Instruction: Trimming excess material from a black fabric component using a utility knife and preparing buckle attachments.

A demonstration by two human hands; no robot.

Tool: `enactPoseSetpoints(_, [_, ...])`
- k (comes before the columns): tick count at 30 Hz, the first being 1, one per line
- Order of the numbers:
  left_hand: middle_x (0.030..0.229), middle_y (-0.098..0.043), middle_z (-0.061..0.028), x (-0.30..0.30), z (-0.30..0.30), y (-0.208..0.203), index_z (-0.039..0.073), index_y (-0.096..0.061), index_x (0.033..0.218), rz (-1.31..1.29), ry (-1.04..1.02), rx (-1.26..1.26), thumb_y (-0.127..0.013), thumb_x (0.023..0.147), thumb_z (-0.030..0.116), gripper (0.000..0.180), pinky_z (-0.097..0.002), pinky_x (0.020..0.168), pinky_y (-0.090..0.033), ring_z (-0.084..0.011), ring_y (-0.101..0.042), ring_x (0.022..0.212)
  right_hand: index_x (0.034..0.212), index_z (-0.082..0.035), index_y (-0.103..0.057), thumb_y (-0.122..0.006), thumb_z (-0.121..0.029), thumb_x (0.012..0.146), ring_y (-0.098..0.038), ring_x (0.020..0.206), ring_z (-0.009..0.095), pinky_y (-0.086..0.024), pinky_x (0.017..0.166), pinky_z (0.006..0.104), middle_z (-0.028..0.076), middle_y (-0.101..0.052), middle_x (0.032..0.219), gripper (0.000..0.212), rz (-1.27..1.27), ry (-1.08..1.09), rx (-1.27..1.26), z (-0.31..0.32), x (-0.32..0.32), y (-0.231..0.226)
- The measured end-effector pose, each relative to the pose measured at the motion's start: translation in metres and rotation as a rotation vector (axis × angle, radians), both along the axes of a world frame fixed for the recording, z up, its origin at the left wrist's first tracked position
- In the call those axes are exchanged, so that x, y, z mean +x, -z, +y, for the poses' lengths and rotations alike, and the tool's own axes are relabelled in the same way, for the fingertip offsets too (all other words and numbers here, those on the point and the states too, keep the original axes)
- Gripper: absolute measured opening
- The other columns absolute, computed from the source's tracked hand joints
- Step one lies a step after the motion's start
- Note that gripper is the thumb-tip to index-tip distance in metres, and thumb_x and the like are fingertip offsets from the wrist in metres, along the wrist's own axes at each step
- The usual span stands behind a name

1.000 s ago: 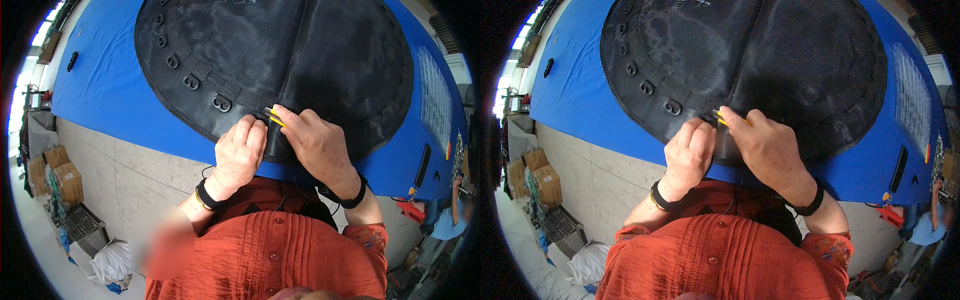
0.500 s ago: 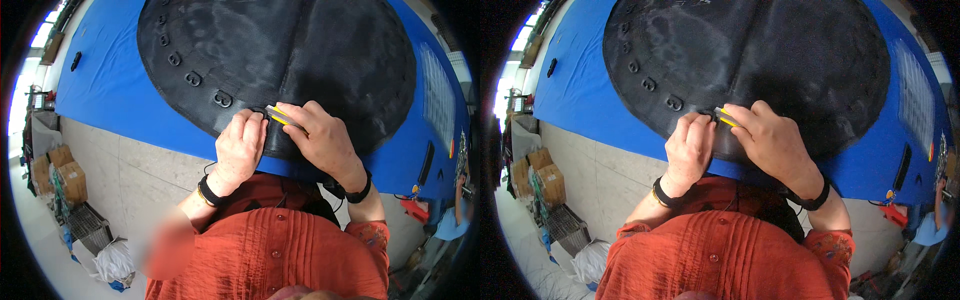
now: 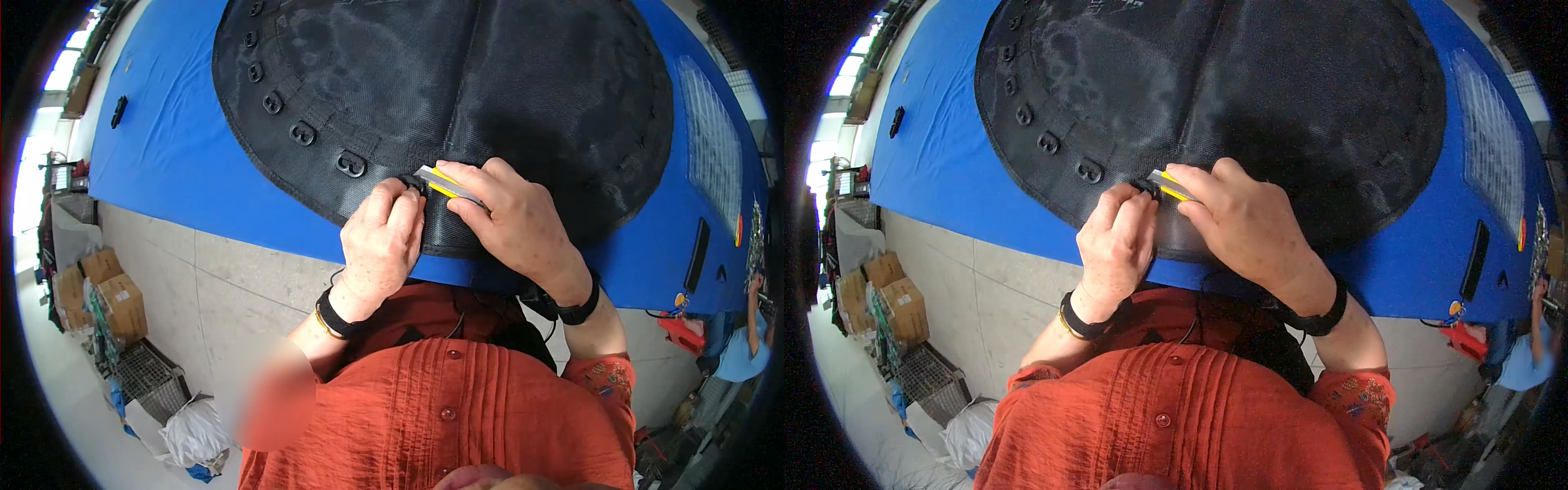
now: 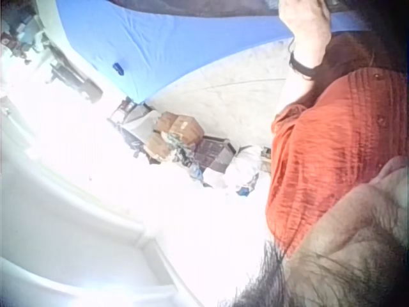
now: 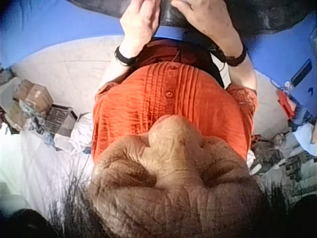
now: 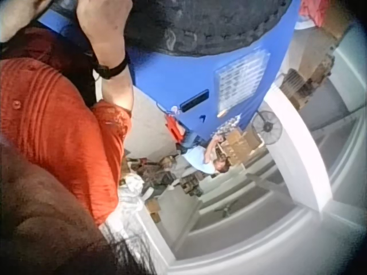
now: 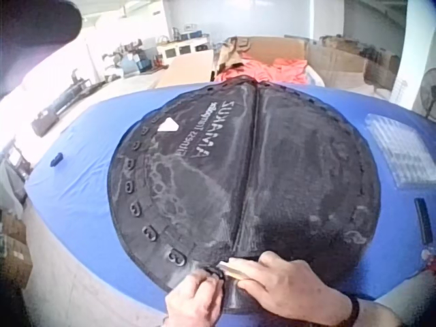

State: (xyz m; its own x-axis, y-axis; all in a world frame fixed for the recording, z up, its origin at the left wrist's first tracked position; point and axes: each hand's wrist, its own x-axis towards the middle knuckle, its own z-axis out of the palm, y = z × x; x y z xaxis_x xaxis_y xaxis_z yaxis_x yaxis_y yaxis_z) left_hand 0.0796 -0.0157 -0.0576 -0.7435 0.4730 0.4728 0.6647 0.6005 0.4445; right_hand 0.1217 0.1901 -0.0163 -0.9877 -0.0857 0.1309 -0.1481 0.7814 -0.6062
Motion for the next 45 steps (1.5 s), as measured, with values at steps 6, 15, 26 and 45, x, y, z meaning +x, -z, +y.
enactPoseSetpoints(6, [0.109, -0.069, -0.0109, 0.000, -0.001, 0.001, 0.005, -0.072, 0.108, 0.011, 0.029, -0.009, -0.079, 0.086, 0.005, 0.023, -0.0382, 0.074, -0.059, -0.0286, -0.072, 0.087, 0.134, -0.018, -0.071, -0.072, -0.019, 0.098, -0.072, 0.074, 0.028, -0.059, 0.064, 0.0389, 0.007, -0.063, 0.097, 0.036, 0.016, -0.019, 0.137, -0.002, -0.002, -0.007])
enactPoseSetpoints(15, [0.112, -0.069, -0.0120, 0.000, -0.001, -0.003, 0.004, -0.072, 0.108, -0.006, 0.051, -0.026, -0.078, 0.084, 0.005, 0.024, -0.0382, 0.075, -0.059, -0.0286, -0.071, 0.087, 0.135, -0.020, -0.073, -0.081, -0.016, 0.091, -0.065, 0.065, 0.022, -0.055, 0.056, 0.0361, 0.005, -0.055, 0.087, 0.045, 0.172, -0.003, 0.286, -0.007, -0.001, -0.003])
enactPoseSetpoints(26, [0.109, -0.070, -0.0136, 0.000, -0.002, -0.004, 0.002, -0.072, 0.106, -0.031, 0.079, -0.005, -0.077, 0.081, -0.001, 0.025, -0.0385, 0.074, -0.060, -0.0304, -0.073, 0.087, 0.133, -0.017, -0.072, -0.074, -0.016, 0.095, -0.070, 0.069, 0.025, -0.058, 0.058, 0.0362, 0.007, -0.058, 0.090, 0.039, 0.152, -0.069, 0.283, -0.002, -0.005, -0.008])
enactPoseSetpoints(45, [0.109, -0.071, -0.0136, -0.003, -0.002, -0.001, 0.003, -0.071, 0.104, -0.017, 0.087, 0.019, -0.079, 0.081, -0.001, 0.025, -0.0390, 0.074, -0.060, -0.0316, -0.073, 0.087, 0.133, -0.019, -0.074, -0.079, -0.013, 0.092, -0.065, 0.066, 0.022, -0.054, 0.056, 0.0355, 0.005, -0.055, 0.087, 0.042, 0.239, -0.084, 0.280, 0.001, -0.008, 0.004])
